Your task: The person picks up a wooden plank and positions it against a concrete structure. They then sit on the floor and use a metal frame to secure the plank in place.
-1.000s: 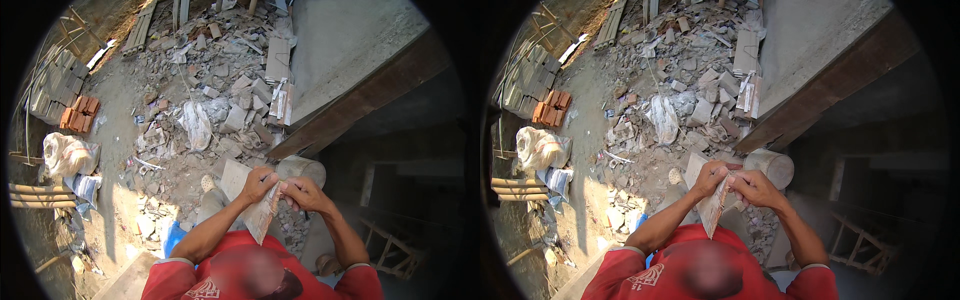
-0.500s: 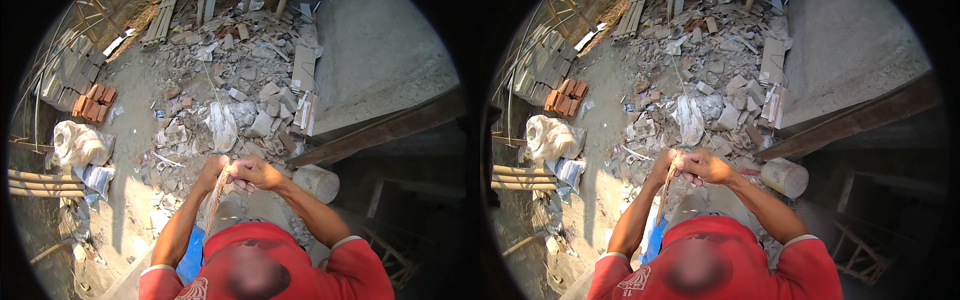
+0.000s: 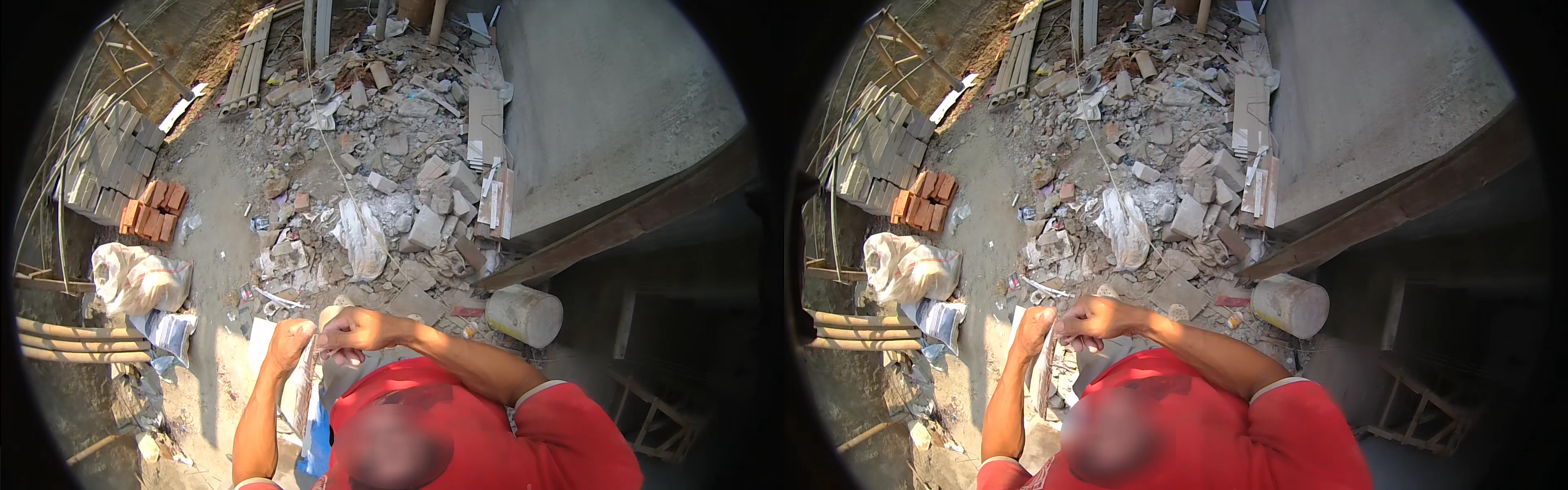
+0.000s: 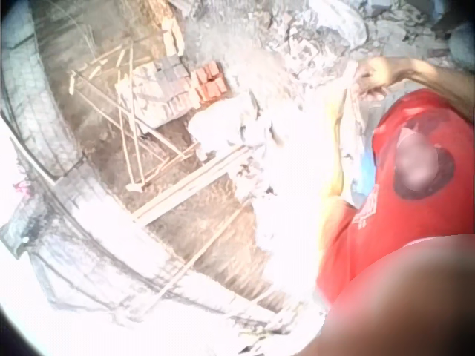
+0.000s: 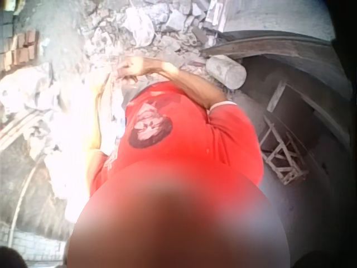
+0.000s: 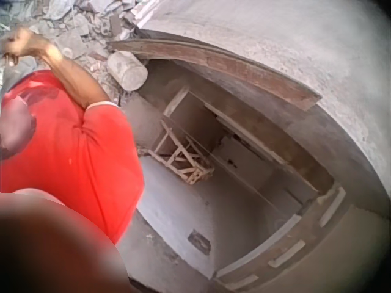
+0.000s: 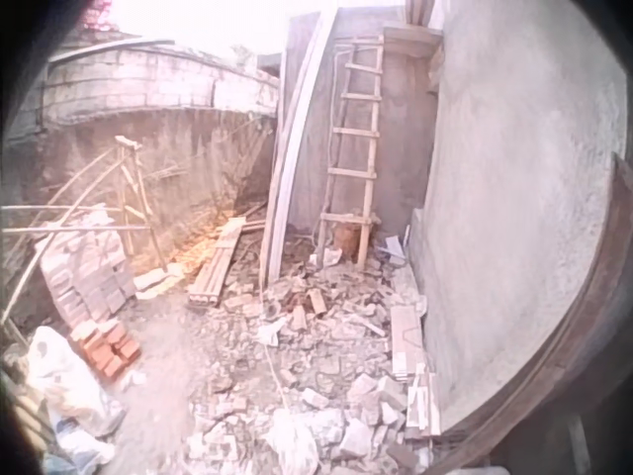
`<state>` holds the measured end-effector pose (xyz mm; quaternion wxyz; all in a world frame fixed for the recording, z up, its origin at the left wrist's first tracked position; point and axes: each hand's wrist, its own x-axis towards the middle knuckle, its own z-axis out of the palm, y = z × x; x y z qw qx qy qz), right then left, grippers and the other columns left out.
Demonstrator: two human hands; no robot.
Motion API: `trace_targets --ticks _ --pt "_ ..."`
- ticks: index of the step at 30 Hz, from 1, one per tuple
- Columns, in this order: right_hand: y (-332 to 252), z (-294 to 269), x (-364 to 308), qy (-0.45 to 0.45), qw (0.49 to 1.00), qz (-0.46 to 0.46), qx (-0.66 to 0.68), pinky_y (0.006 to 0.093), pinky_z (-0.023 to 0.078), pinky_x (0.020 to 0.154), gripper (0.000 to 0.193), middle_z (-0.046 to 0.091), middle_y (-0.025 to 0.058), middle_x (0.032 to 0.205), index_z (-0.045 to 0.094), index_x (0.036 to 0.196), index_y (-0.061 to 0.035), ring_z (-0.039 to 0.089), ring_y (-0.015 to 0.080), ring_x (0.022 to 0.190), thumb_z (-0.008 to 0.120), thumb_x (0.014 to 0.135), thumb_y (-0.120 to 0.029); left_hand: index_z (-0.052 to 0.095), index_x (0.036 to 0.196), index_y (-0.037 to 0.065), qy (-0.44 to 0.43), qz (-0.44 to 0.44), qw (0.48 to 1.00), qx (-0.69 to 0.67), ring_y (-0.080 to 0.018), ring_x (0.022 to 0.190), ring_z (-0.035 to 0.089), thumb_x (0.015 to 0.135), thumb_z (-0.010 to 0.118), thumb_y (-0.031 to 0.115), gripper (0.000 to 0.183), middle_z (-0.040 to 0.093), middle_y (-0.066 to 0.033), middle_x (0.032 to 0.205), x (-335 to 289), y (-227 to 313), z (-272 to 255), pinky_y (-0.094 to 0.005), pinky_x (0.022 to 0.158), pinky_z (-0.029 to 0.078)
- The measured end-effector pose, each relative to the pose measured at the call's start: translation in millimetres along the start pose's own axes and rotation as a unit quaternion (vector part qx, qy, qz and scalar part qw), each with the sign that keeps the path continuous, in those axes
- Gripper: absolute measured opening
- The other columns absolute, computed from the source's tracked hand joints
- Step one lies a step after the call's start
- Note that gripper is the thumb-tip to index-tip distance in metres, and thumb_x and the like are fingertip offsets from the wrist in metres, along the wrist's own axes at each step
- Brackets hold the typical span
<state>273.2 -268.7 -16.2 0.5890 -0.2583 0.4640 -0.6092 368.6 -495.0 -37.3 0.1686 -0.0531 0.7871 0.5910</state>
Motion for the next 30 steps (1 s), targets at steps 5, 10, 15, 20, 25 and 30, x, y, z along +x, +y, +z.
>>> trace_targets --ticks 5,10,15,20,25,30 --pt "10.3 -13.7 82.3 -0.012 0.999 -0.049 0.014 0.0241 0.047 0.048 0.041 0.064 0.0026 0.071 0.067 0.089 0.0005 0.057 0.0077 0.052 0.057 0.102 -0.037 0.053 0.065 0.003 -0.011 -0.04 0.998 -0.056 -0.0119 0.059 0.043 0.096 0.051 0.059 0.064 0.051 -0.0036 0.059 17.4 -43.8 -60.0 -0.0343 0.054 0.036" --pt "-4.5 -46.2 192.7 -0.03 0.991 -0.088 0.095 0.0227 0.04 0.048 0.038 0.063 -0.0015 0.069 0.072 0.092 -0.0017 0.053 0.0045 0.054 0.059 0.101 -0.037 0.057 0.068 0.001 -0.007 -0.001 0.997 -0.08 -0.0131 0.057 0.047 0.099 0.039 0.064 0.072 0.055 -0.0031 0.06 66.5 -96.4 -150.9 -0.0339 0.054 0.038" --pt "-37.0 -65.9 280.1 -0.051 0.989 -0.095 0.102 0.0246 0.042 0.045 0.038 0.062 0.0018 0.066 0.066 0.085 -0.0021 0.055 0.008 0.051 0.058 0.101 -0.036 0.065 0.077 -0.003 -0.008 -0.072 0.951 -0.3 -0.0094 0.053 0.051 0.092 0.041 0.077 0.084 0.06 -0.0033 0.061 95.8 -113.7 -220.3 -0.027 0.047 0.035" --pt "-67.7 -97.5 304.2 0.063 0.985 -0.151 0.045 0.0272 0.045 0.045 0.039 0.064 0.0038 0.067 0.067 0.086 -0.0025 0.058 0.0109 0.052 0.057 0.1 -0.037 0.058 0.068 0.001 -0.067 -0.028 0.984 -0.164 -0.0105 0.052 0.045 0.095 0.039 0.073 0.079 0.052 -0.0016 0.057 164.1 -103.8 -276.8 -0.0294 0.049 0.031" --pt "-85.1 -172.1 256.2 0.254 0.913 -0.202 -0.247 0.0367 0.048 0.058 0.036 0.063 0.0064 0.065 0.064 0.081 -0.0021 0.062 0.0216 0.058 0.056 0.1 -0.031 0.047 0.06 0.004 -0.145 0.049 0.988 -0.025 -0.0137 0.055 0.039 0.096 0.039 0.068 0.074 0.043 -0.0023 0.057 244.7 -58.2 -314.5 -0.0327 0.053 0.028" --pt "-75.8 -266.0 179.1 0.512 0.834 -0.064 -0.194 0.0311 0.048 0.055 0.033 0.068 0.0052 0.069 0.071 0.09 -0.0019 0.063 0.0137 0.056 0.058 0.1 -0.03 0.048 0.059 0.006 -0.119 0.111 0.984 -0.067 -0.0128 0.057 0.035 0.095 0.04 0.072 0.076 0.042 -0.0016 0.059 342.9 -14.5 -348.6 -0.0293 0.054 0.026"
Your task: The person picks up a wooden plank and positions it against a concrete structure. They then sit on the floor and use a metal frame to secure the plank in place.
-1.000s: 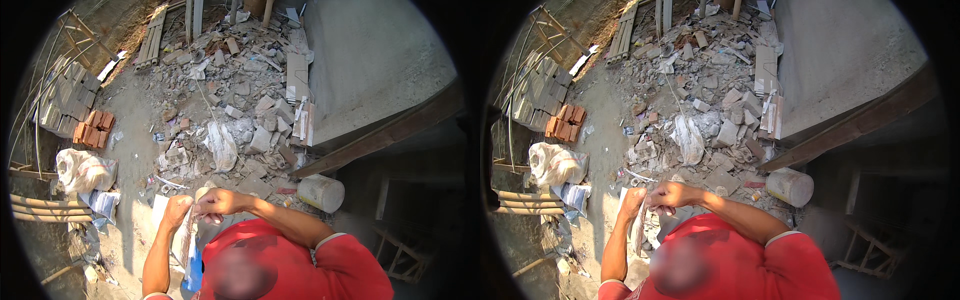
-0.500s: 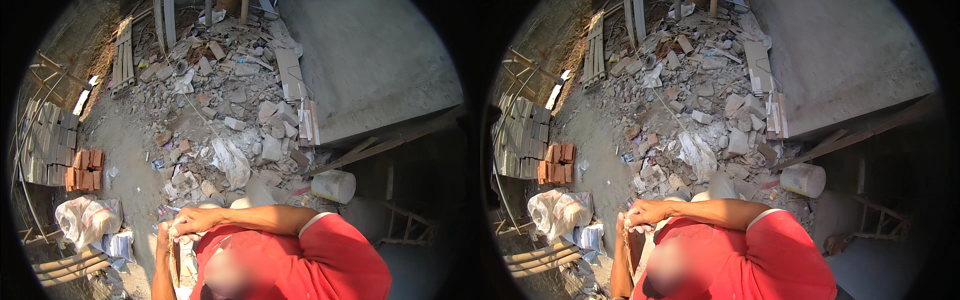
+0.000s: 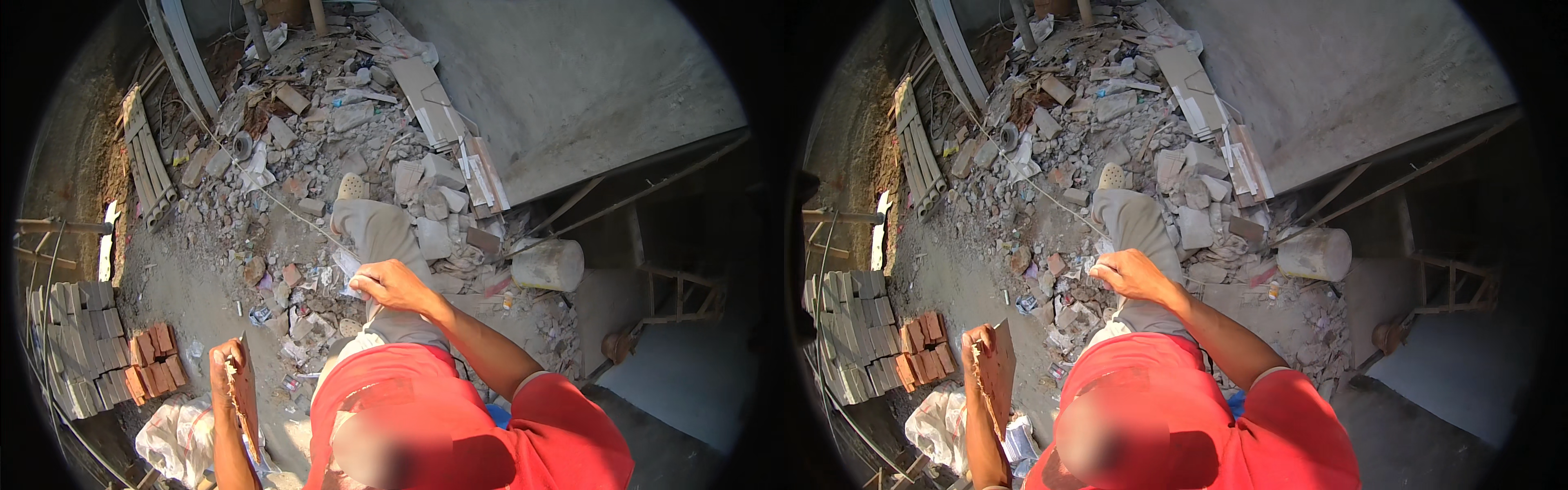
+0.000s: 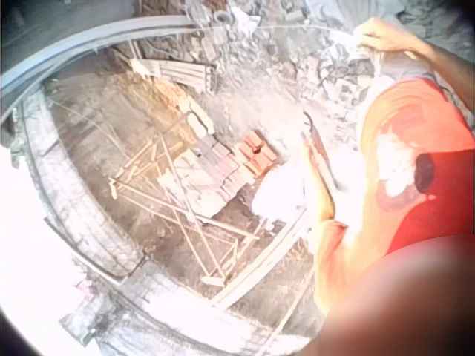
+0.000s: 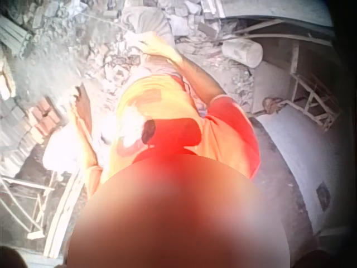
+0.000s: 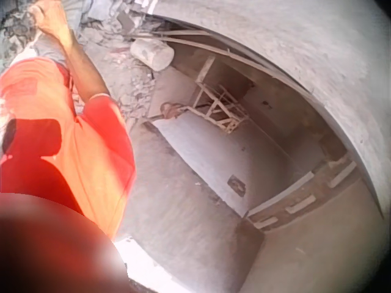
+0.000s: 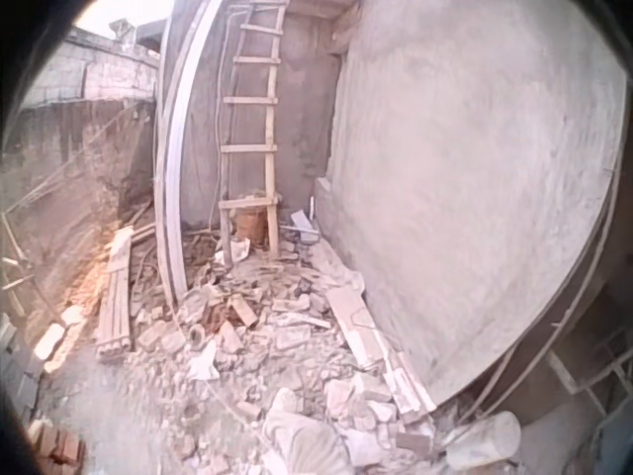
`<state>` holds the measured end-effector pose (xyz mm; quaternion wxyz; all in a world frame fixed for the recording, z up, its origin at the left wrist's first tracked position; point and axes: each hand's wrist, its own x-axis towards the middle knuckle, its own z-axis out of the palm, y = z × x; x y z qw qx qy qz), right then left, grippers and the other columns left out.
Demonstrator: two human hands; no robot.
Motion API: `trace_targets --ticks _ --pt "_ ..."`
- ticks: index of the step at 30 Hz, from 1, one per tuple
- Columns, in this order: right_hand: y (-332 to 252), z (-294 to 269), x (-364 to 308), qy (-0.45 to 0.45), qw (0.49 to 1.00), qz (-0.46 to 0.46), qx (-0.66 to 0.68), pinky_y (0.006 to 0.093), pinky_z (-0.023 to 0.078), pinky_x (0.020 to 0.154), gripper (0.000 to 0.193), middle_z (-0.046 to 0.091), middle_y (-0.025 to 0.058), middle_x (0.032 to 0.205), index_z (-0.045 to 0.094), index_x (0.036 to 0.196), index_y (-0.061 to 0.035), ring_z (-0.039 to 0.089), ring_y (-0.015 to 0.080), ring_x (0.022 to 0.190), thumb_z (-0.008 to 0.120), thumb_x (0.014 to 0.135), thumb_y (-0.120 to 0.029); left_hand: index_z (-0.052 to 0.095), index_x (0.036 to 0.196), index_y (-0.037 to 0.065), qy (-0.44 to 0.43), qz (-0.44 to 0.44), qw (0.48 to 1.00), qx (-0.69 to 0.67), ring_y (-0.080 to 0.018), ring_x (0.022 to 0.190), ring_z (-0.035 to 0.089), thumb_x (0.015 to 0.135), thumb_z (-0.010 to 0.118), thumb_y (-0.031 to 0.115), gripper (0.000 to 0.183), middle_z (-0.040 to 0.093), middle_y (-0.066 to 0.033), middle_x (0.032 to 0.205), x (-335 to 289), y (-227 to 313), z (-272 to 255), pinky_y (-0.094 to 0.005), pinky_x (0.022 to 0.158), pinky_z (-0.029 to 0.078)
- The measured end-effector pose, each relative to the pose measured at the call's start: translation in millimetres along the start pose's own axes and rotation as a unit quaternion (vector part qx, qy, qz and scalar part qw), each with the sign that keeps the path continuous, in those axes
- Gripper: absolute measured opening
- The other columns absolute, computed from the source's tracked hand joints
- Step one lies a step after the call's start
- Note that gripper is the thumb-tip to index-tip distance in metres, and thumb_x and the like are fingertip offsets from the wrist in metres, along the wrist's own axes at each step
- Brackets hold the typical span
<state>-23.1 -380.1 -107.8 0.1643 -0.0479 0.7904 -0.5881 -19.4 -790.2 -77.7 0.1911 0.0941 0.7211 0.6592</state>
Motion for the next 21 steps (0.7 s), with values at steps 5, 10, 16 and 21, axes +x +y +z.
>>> trace_targets --ticks 5,10,16,21 --pt "108.7 -105.1 36.0 0.276 0.942 0.116 -0.152 0.0423 0.051 0.083 0.036 0.07 0.0192 0.102 0.068 0.118 -0.0045 0.068 0.0331 0.094 0.064 0.092 -0.028 0.053 0.065 0.008 -0.017 0.068 0.99 -0.121 -0.0139 0.056 0.04 0.103 0.031 0.063 0.071 0.045 -0.0025 0.061 140.7 11.9 -41.5 -0.0282 0.054 0.033" --pt "295.6 -218.2 112.7 0.356 0.873 0.33 -0.042 0.0406 0.052 0.084 0.049 0.07 0.0175 0.107 0.061 0.131 -0.0021 0.066 0.0312 0.097 0.067 0.088 -0.025 0.054 0.067 0.012 -0.028 0.045 0.99 -0.128 -0.0153 0.062 0.046 0.103 0.02 0.062 0.071 0.05 -0.0019 0.062 347.6 23.0 -37.0 -0.032 0.069 0.042" --pt "534.2 -306.5 202.2 0.423 0.781 0.459 0.01 0.0295 0.056 0.058 0.048 0.07 0.0102 0.103 0.056 0.136 0.0003 0.066 0.0158 0.077 0.063 0.091 -0.015 0.054 0.067 0.012 -0.112 0.012 0.984 -0.136 -0.0153 0.062 0.046 0.103 0.02 0.063 0.071 0.05 -0.0015 0.062 640.9 -5.1 -7.7 -0.0321 0.071 0.042" --pt "646.8 -358.7 269.3 0.478 0.73 0.487 -0.029 0.0447 0.05 0.097 0.051 0.069 0.0265 0.113 0.058 0.131 0.0031 0.065 0.042 0.109 0.064 0.086 -0.019 0.054 0.067 0.013 -0.147 -0.028 0.978 -0.145 -0.0152 0.062 0.046 0.103 0.021 0.063 0.07 0.051 -0.0012 0.063 786.1 -54.9 16.8 -0.0322 0.073 0.042"
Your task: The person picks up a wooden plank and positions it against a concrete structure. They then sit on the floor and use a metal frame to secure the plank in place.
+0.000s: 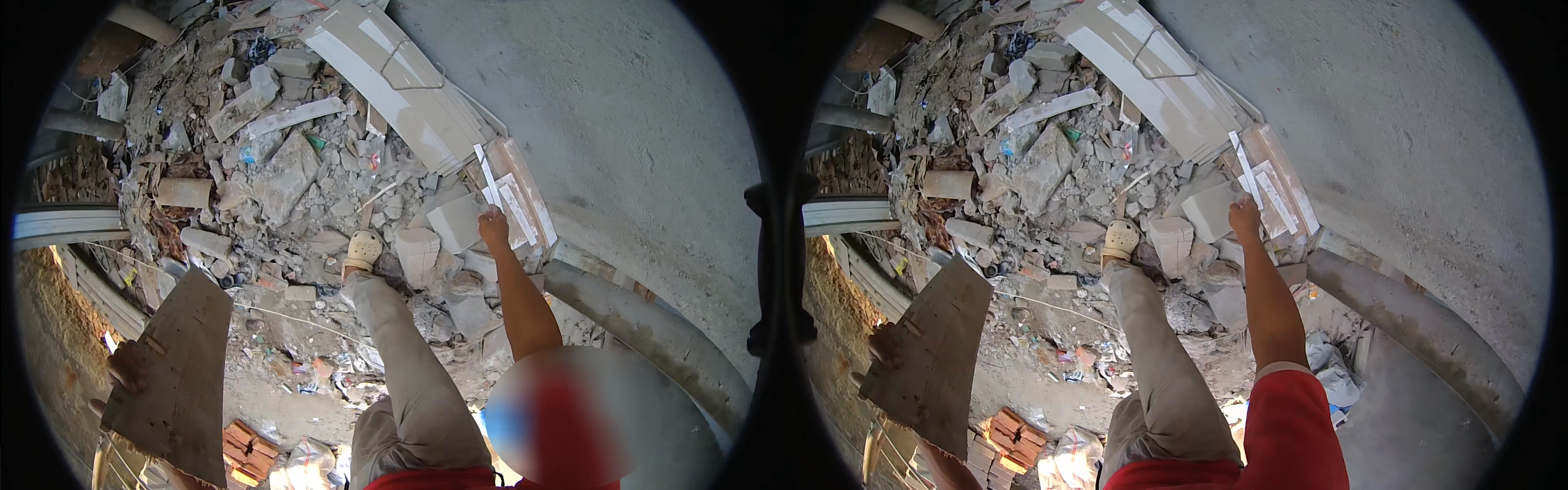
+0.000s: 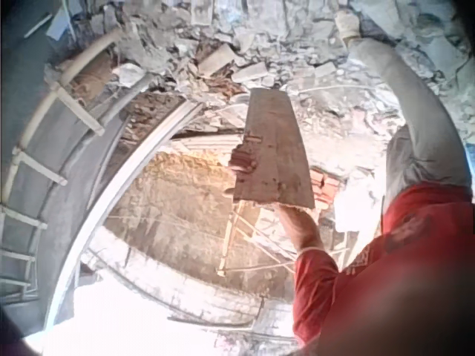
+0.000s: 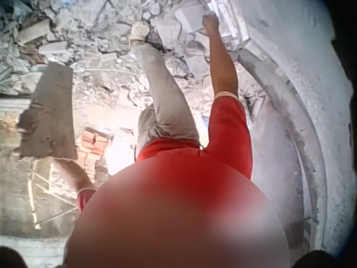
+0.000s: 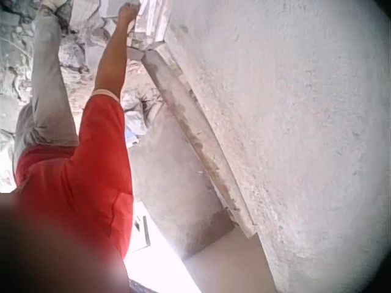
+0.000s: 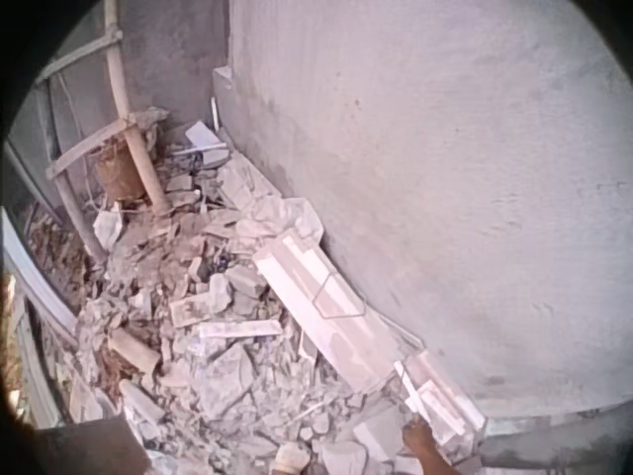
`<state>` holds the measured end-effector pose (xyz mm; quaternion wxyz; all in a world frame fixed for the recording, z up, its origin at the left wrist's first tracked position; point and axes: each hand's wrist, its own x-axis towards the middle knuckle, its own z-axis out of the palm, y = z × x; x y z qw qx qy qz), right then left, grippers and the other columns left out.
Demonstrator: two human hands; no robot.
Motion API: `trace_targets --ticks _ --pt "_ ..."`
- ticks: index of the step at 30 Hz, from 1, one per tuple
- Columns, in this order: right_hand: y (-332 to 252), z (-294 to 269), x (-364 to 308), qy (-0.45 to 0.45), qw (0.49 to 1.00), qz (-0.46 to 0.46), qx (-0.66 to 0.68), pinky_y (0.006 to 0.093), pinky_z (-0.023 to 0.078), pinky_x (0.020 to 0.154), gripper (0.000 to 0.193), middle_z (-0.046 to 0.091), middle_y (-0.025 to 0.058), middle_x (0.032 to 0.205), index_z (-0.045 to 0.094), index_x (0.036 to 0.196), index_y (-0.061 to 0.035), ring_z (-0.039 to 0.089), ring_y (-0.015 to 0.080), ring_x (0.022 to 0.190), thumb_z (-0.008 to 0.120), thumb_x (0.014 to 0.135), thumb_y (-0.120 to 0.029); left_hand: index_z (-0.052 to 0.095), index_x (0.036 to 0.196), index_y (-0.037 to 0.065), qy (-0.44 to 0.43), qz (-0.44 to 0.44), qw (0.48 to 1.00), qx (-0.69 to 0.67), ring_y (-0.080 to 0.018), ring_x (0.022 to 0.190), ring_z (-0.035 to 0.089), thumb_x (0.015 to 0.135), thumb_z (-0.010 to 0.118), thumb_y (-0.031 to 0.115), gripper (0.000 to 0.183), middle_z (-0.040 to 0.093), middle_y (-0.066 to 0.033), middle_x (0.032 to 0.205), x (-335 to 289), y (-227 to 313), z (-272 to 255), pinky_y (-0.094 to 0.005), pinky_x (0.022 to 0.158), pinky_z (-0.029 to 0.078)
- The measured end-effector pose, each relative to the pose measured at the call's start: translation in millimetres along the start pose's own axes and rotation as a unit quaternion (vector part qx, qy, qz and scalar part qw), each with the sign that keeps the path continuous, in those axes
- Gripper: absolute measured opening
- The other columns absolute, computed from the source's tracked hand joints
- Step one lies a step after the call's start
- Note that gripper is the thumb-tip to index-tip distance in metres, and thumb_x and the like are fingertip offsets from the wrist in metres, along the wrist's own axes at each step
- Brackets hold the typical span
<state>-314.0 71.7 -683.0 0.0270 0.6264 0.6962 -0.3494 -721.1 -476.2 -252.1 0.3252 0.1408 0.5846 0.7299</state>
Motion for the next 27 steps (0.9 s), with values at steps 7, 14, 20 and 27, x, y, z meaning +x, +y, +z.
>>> trace_targets --ticks 7,14,20,27 --pt "-72.1 67.8 91.9 0.058 0.99 0.124 -0.016 0.0447 0.05 0.1 0.047 0.057 0.0339 0.126 0.053 0.127 0.0058 0.059 0.0441 0.117 0.064 0.086 -0.016 0.054 0.066 0.014 -0.01 -0.03 0.999 0.016 -0.0151 0.063 0.046 0.102 0.021 0.063 0.07 0.052 -0.0007 0.063 104.4 -13.2 -15.5 -0.0324 0.074 0.041" --pt "-55.3 90.8 105.8 0.17 0.963 0.208 -0.016 0.0451 0.053 0.09 0.041 0.059 0.023 0.119 0.049 0.121 -0.0036 0.062 0.039 0.107 0.067 0.089 -0.021 0.054 0.066 0.015 -0.057 -0.042 0.997 0.042 -0.0151 0.063 0.047 0.102 0.021 0.064 0.069 0.053 -0.0003 0.063 161.1 1.6 -12.0 -0.0325 0.076 0.041" --pt "-44.7 97.1 108.0 0.144 0.976 0.16 0.034 0.0451 0.052 0.086 0.028 0.067 0.0195 0.103 0.062 0.102 -0.0017 0.066 0.0366 0.099 0.066 0.091 -0.027 0.054 0.066 0.016 -0.101 -0.046 0.993 0.046 -0.015 0.063 0.047 0.102 0.021 0.064 0.068 0.053 0.0001 0.063 197.0 -1.8 -9.3 -0.0327 0.078 0.041" --pt "-45.5 75.8 98.3 0.046 0.997 0.042 0.046 0.046 0.05 0.089 0.036 0.069 0.0209 0.103 0.067 0.107 0.0007 0.066 0.0381 0.099 0.065 0.092 -0.032 0.054 0.066 0.017 -0.156 -0.058 0.985 0.037 -0.0149 0.063 0.047 0.101 0.021 0.064 0.068 0.054 0.0005 0.063 232.2 -17.9 -1.7 -0.0328 0.08 0.041"
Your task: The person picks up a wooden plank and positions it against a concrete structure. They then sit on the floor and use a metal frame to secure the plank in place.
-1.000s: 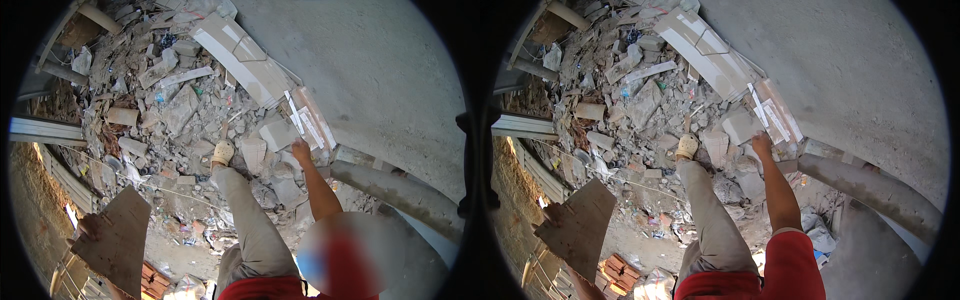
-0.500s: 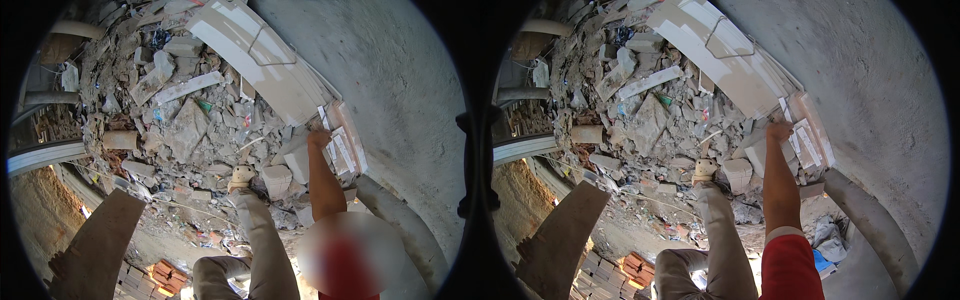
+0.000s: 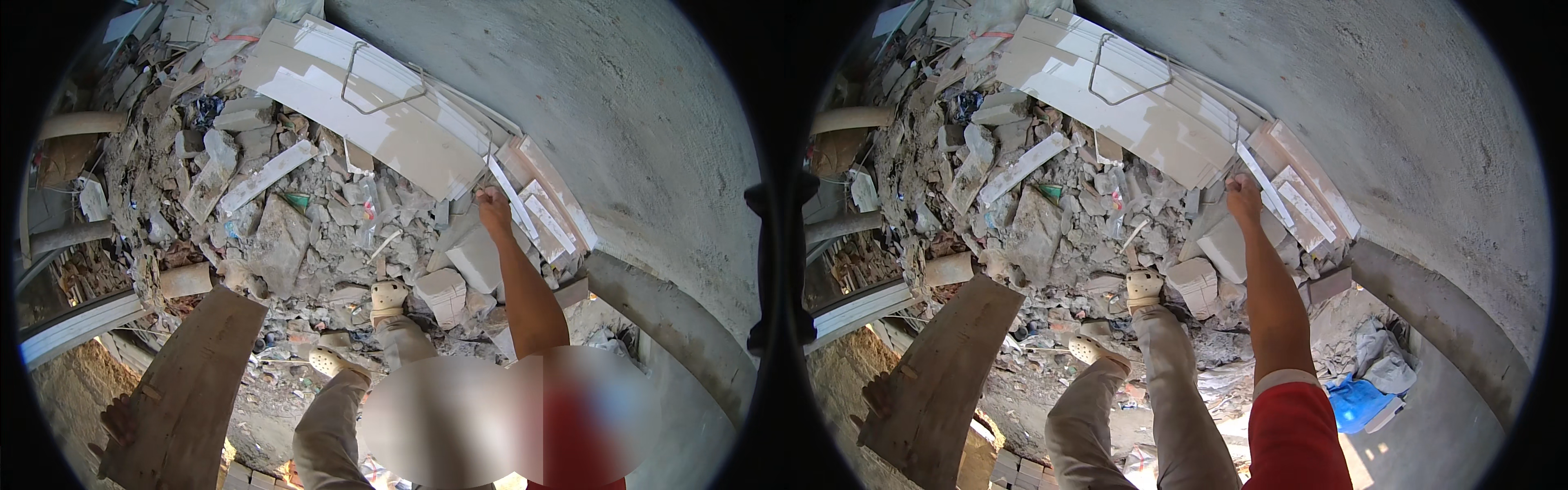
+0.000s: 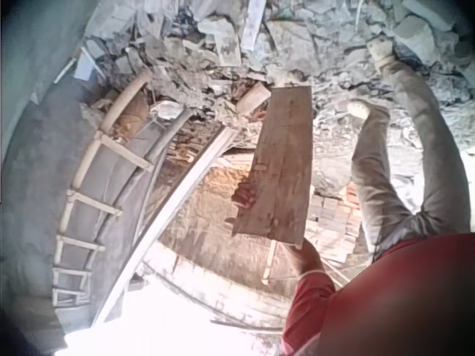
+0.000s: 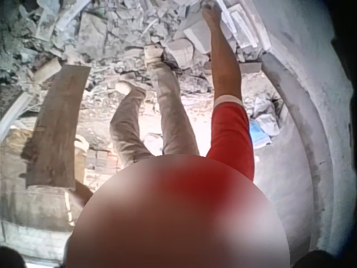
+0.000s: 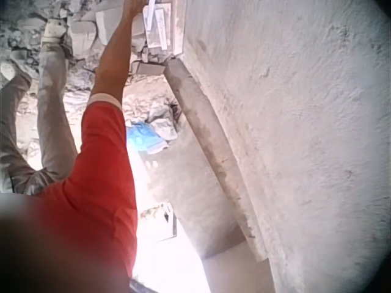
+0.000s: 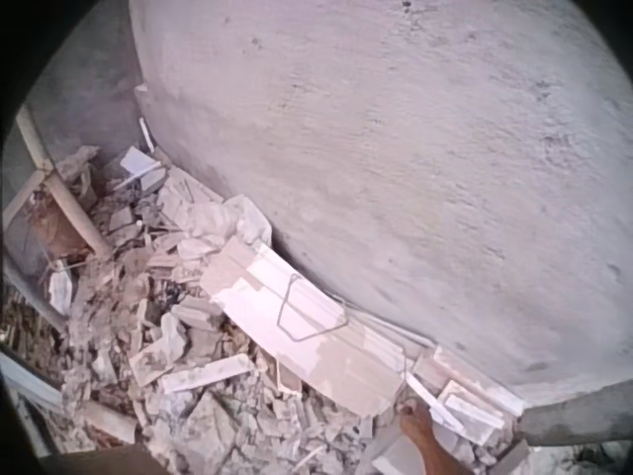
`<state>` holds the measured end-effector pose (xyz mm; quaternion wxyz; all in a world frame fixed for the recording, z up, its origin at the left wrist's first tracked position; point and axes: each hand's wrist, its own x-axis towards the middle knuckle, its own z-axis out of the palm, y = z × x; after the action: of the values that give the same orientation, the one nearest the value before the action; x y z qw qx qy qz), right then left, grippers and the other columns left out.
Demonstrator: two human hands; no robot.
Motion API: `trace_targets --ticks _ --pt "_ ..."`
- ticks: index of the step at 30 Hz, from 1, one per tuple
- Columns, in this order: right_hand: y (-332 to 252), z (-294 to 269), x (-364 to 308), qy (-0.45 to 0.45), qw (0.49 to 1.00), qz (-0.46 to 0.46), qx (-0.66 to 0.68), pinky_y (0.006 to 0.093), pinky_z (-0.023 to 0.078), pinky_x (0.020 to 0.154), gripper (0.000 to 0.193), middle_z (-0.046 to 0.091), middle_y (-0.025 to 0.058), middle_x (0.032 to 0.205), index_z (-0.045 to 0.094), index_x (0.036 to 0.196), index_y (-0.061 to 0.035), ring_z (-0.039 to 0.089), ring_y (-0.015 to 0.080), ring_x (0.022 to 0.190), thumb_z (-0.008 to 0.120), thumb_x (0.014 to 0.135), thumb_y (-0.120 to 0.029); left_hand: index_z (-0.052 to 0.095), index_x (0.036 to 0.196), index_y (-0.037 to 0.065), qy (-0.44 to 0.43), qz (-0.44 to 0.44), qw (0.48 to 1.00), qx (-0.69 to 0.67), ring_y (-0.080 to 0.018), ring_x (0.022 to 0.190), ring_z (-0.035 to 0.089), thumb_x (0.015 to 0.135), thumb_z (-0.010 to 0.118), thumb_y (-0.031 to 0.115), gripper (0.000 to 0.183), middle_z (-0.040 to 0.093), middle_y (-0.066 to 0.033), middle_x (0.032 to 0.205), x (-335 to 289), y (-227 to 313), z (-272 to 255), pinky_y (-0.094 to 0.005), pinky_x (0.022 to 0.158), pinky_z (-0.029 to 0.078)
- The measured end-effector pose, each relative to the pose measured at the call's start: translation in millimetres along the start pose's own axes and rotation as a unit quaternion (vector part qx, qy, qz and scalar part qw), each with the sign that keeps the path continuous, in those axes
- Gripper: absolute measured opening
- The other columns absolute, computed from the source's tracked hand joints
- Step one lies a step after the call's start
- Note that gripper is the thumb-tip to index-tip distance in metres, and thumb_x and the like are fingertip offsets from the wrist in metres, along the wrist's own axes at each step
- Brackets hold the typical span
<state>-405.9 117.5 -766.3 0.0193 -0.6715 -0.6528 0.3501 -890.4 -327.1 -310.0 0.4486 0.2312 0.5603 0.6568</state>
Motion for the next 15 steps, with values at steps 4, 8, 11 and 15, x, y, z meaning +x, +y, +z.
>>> trace_targets --ticks 4,8,11,15 --pt "-2.8 -2.5 3.2 -0.043 0.999 -0.013 0.004 0.038 0.049 0.082 0.04 0.07 0.0148 0.092 0.067 0.105 0.0 0.065 0.0272 0.086 0.06 0.096 -0.038 0.054 0.066 0.017 -0.022 -0.012 1.0 -0.003 -0.0149 0.064 0.047 0.101 0.021 0.065 0.068 0.055 0.0008 0.063 19.5 -12.7 2.3 -0.0329 0.081 0.04" --pt "-8.2 1.8 -1.9 -0.018 0.994 -0.038 0.1 0.0353 0.048 0.077 0.045 0.067 0.0099 0.083 0.066 0.098 0.0007 0.063 0.0217 0.081 0.056 0.099 -0.043 0.054 0.066 0.018 -0.045 -0.024 0.999 -0.01 -0.0148 0.064 0.047 0.101 0.021 0.065 0.067 0.055 0.001 0.063 39.6 -27.1 4.4 -0.033 0.082 0.04" --pt "-9.7 3.2 -1.9 -0.024 0.972 0.052 0.229 0.0339 0.048 0.076 0.053 0.067 0.0078 0.083 0.066 0.095 0.0006 0.063 0.0181 0.08 0.052 0.1 -0.05 0.054 0.066 0.018 -0.066 -0.027 0.997 -0.014 -0.0148 0.064 0.048 0.101 0.022 0.065 0.067 0.055 0.0012 0.063 51.5 -37.2 1.9 -0.033 0.083 0.04" --pt "-13.1 13.9 4.1 -0.057 0.971 0.125 0.195 0.0363 0.049 0.08 0.062 0.07 0.0118 0.09 0.068 0.099 0.0018 0.064 0.0214 0.082 0.048 0.1 -0.057 0.054 0.066 0.019 -0.094 -0.03 0.995 -0.016 -0.0148 0.064 0.048 0.101 0.022 0.065 0.067 0.056 0.0015 0.063 62.7 -43.4 -9.8 -0.0331 0.084 0.04"
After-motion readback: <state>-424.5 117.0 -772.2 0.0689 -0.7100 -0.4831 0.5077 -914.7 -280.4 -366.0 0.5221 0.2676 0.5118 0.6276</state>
